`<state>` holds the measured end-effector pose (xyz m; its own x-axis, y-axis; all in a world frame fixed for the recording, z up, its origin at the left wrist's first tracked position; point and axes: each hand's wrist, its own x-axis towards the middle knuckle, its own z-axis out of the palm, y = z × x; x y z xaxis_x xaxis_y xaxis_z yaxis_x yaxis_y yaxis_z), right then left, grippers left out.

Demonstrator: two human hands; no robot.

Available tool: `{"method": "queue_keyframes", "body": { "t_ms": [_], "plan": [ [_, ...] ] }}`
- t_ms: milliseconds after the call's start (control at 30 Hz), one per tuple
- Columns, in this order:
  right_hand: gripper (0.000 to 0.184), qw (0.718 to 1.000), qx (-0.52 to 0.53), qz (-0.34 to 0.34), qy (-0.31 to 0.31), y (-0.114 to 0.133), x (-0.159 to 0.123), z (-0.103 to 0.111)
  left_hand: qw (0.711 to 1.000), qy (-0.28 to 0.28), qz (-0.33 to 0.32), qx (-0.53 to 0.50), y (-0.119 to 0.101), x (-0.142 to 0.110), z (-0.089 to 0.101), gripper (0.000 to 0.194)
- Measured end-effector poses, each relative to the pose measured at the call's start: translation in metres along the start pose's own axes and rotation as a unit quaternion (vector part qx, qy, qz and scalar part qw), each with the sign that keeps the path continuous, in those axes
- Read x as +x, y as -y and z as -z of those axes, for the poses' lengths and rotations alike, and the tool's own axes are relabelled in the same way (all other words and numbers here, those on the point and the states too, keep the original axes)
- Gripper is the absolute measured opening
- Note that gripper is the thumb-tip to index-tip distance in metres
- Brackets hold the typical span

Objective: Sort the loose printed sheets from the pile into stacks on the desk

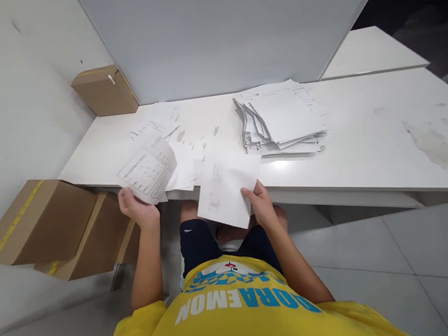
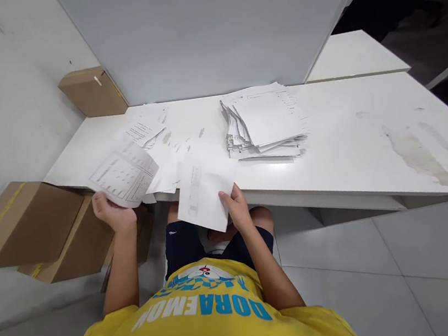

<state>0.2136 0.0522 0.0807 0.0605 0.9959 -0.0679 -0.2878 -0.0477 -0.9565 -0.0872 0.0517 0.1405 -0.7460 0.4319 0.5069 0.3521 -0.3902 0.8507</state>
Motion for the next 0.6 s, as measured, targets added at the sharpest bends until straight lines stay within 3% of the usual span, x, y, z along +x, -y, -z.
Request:
{"method": "queue_keyframes", "body": {
  "t_ms": [33, 100, 200, 267, 400, 500, 600],
  "plan": [
    [0.041, 1.0, 0.013, -0.002, -0.015, -0.002, -0.003, -0.008, 0.998, 0.009, 0.044, -0.054, -0.005, -0.005, 0.0, 0.036],
    [0.036, 0.997, 0.058, -0.016, -0.05, -0.008, -0.009, -0.025, 0.981, 0.085, 0.132, -0.116, -0.012, -0.018, -0.001, 0.04],
    [0.03, 0.981, 0.164, -0.046, -0.094, -0.015, -0.017, -0.053, 0.948, 0.163, 0.24, -0.129, -0.013, -0.045, -0.004, 0.046],
    [0.029, 0.963, 0.24, -0.068, -0.099, -0.016, -0.021, -0.069, 0.925, 0.143, 0.326, -0.134, -0.014, -0.066, -0.009, 0.045],
    [0.026, 0.922, 0.361, -0.128, -0.052, -0.013, -0.029, -0.089, 0.852, 0.013, 0.48, -0.21, -0.031, -0.098, -0.023, 0.039],
    [0.021, 0.897, 0.39, -0.206, -0.008, -0.015, -0.034, -0.095, 0.816, -0.054, 0.513, -0.263, -0.05, -0.111, -0.029, 0.037],
    [0.026, 0.904, 0.368, -0.218, 0.013, -0.024, -0.039, -0.095, 0.788, -0.054, 0.543, -0.285, -0.065, -0.121, -0.03, 0.036]
  ]
}}
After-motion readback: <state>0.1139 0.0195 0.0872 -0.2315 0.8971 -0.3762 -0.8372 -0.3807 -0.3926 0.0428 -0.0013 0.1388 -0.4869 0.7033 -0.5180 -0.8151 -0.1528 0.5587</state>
